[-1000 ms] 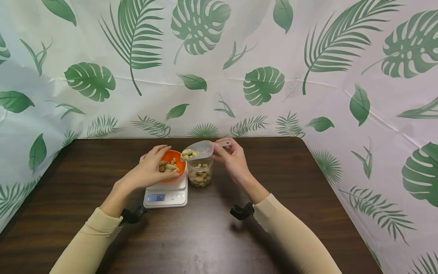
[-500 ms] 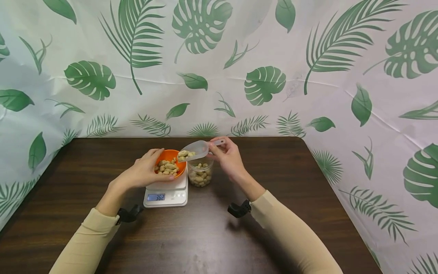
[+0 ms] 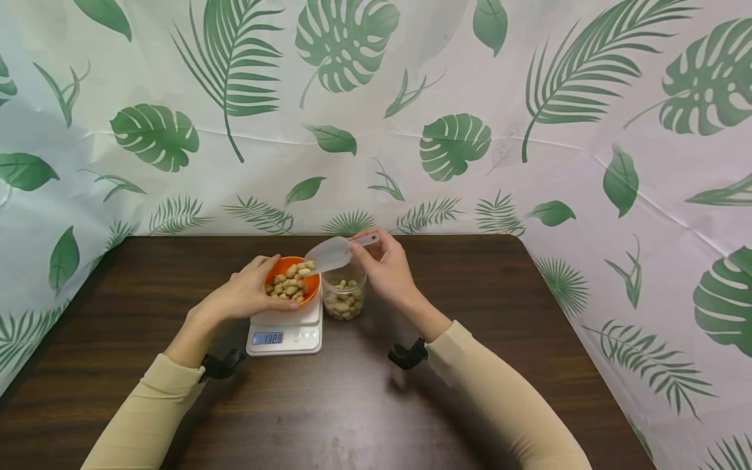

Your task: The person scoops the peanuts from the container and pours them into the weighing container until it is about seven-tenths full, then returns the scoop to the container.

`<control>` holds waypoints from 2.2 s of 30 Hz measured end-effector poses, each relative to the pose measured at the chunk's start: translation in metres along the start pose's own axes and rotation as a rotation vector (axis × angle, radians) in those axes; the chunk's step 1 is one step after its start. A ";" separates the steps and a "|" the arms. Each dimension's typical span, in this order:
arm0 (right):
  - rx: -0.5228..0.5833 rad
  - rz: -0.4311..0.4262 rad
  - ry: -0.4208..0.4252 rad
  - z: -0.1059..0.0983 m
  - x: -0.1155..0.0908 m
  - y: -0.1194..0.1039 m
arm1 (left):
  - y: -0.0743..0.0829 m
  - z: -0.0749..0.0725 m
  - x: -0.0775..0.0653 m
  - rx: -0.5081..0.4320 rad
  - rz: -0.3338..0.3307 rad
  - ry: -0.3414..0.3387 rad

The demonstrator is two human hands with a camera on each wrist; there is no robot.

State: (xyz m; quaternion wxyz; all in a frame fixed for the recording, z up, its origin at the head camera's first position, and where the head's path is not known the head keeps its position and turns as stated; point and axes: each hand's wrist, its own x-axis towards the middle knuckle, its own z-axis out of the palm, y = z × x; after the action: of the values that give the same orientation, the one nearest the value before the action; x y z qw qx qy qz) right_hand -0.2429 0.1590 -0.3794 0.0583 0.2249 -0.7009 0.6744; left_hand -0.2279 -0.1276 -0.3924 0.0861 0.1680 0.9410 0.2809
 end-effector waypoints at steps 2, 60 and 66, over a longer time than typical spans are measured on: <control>-0.007 -0.023 0.006 -0.002 0.001 -0.002 | 0.000 0.000 0.000 -0.006 -0.002 0.003; -0.360 0.064 -0.119 -0.021 -0.011 0.012 | -0.006 0.004 -0.003 -0.061 -0.021 0.006; -0.377 0.079 -0.130 -0.027 -0.012 0.029 | -0.007 0.005 -0.002 -0.058 -0.015 0.008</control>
State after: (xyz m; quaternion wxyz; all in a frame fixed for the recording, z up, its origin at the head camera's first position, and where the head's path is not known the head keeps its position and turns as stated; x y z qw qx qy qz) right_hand -0.2499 0.1875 -0.4086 0.0275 0.2252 -0.8254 0.5170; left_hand -0.2264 -0.1314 -0.4006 0.0894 0.1571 0.9341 0.3080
